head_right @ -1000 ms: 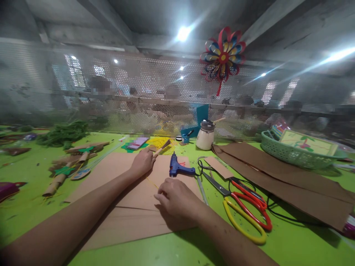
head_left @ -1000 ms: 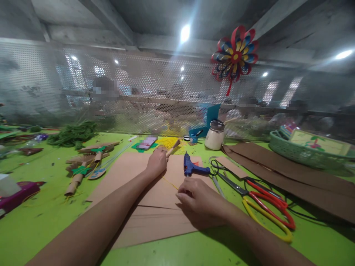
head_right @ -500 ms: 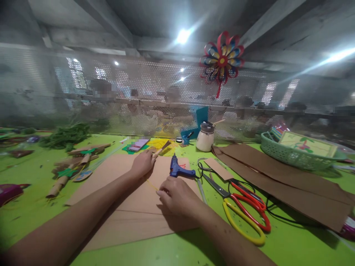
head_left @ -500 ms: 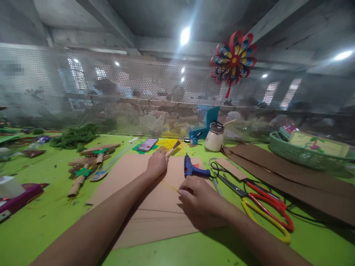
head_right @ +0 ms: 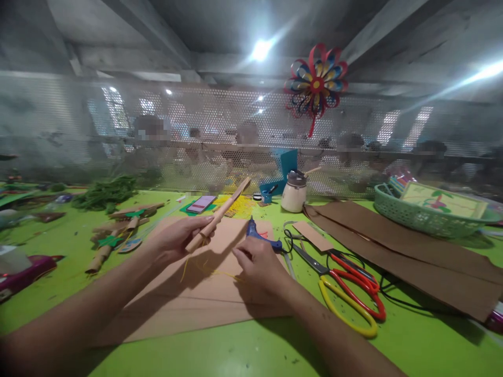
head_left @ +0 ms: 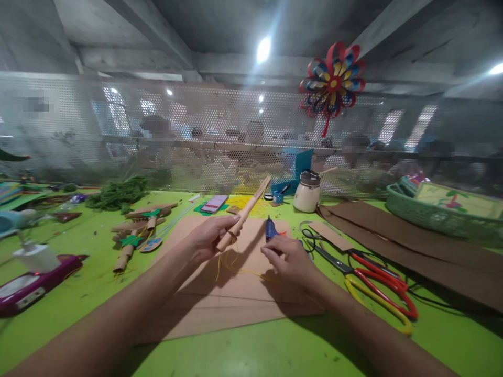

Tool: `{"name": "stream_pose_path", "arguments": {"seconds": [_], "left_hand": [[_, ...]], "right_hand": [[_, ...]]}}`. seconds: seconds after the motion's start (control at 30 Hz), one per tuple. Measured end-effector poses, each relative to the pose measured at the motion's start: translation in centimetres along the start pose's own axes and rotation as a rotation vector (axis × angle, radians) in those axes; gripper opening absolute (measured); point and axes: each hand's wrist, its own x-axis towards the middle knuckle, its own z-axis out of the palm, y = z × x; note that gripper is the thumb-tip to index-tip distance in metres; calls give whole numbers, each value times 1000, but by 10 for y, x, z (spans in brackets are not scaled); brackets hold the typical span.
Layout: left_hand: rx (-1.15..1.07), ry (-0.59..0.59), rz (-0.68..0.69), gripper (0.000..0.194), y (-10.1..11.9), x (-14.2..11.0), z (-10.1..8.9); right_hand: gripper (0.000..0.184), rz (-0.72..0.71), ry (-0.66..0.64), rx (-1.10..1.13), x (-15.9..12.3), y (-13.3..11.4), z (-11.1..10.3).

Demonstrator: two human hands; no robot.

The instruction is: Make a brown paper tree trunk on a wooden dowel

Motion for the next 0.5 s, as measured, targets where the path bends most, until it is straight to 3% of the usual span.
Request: {"name": "stream_pose_path", "arguments": {"seconds": [0.1,0.23,0.37,0.5], "left_hand": [[-120,-81,-33,19,-6,-21,14],[-261,-210,-63,21,-11,-34,30],[-385,-342,-71,25,-16,-40,42],[-409,-340,-59,25,-19,-44,45]], "right_hand": [[26,81,24,105,1,-4,-5],[35,237,15,511,4,-10,-10],[40,250,-16,736,5,-11,-12],[37,238,-75,852,3,-13,-13]]}}
